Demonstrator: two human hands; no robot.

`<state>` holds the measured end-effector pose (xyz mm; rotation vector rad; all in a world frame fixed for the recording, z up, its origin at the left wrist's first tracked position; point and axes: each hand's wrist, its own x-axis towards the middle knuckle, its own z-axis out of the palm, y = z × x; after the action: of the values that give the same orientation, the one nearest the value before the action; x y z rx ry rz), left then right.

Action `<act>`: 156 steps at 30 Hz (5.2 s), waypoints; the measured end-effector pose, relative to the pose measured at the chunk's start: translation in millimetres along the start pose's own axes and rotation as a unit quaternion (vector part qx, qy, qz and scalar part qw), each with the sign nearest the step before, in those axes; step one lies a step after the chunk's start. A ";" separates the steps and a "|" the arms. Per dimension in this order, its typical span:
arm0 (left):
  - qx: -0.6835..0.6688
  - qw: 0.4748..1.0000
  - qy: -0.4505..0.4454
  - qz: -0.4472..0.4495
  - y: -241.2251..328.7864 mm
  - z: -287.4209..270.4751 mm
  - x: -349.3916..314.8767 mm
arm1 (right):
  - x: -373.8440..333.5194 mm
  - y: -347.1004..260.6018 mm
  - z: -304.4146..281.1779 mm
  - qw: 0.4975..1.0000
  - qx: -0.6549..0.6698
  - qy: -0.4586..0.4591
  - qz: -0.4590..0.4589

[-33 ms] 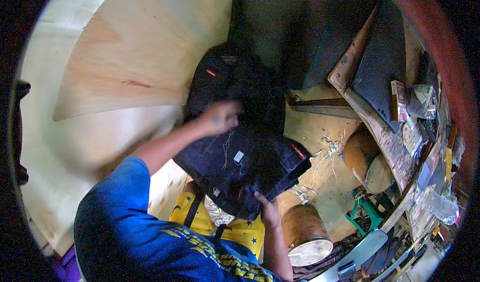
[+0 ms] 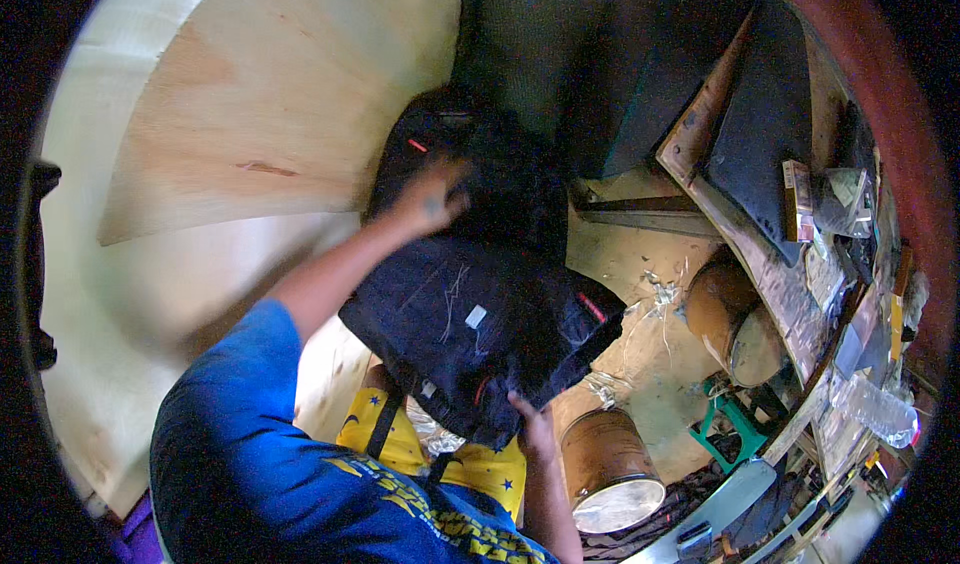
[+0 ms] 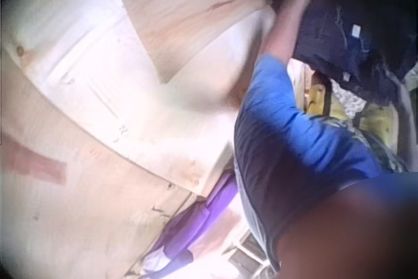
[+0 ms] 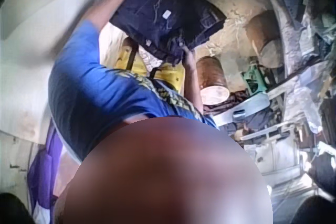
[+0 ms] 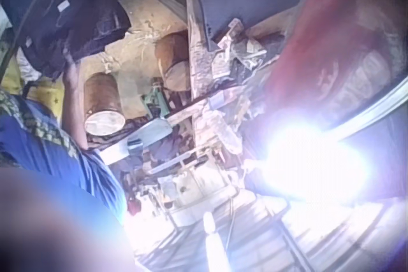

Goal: The person repeatedly brushes dark trousers with a small handheld brush on a wooden workbench, flipping each pair to treat both sides. After brushing, the person folds the trousers and stacks them on the bench.

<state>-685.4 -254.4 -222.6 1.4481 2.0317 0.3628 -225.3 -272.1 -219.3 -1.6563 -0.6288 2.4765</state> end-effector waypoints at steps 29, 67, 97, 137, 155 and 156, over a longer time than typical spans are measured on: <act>-0.085 0.945 0.230 -0.215 -143.8 87.2 92.3 | -40.0 75.6 -44.4 0.994 0.039 0.101 0.015; -0.270 0.945 -0.121 0.143 138.5 210.3 -246.2 | 25.1 19.6 12.4 0.994 -0.109 0.014 -0.004; 0.012 0.999 0.033 -0.003 208.2 152.5 -342.2 | -103.8 77.5 -52.5 0.995 -0.032 0.039 -0.087; -0.020 0.697 -0.592 0.405 850.5 668.0 -756.3 | -790.4 622.3 -582.1 0.810 0.061 0.582 -0.032; -0.446 0.364 -0.806 0.137 1440.7 860.8 -858.2 | -1197.0 388.3 -936.5 0.465 -0.174 0.850 0.177; -0.431 0.402 -0.798 0.124 1462.0 882.2 -837.6 | -1193.4 360.7 -974.2 0.496 -0.181 0.829 0.182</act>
<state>1145.4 -604.3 155.1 0.5951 -0.1256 -0.0248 1189.9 -686.2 354.4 -3.2141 -0.3575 -0.2465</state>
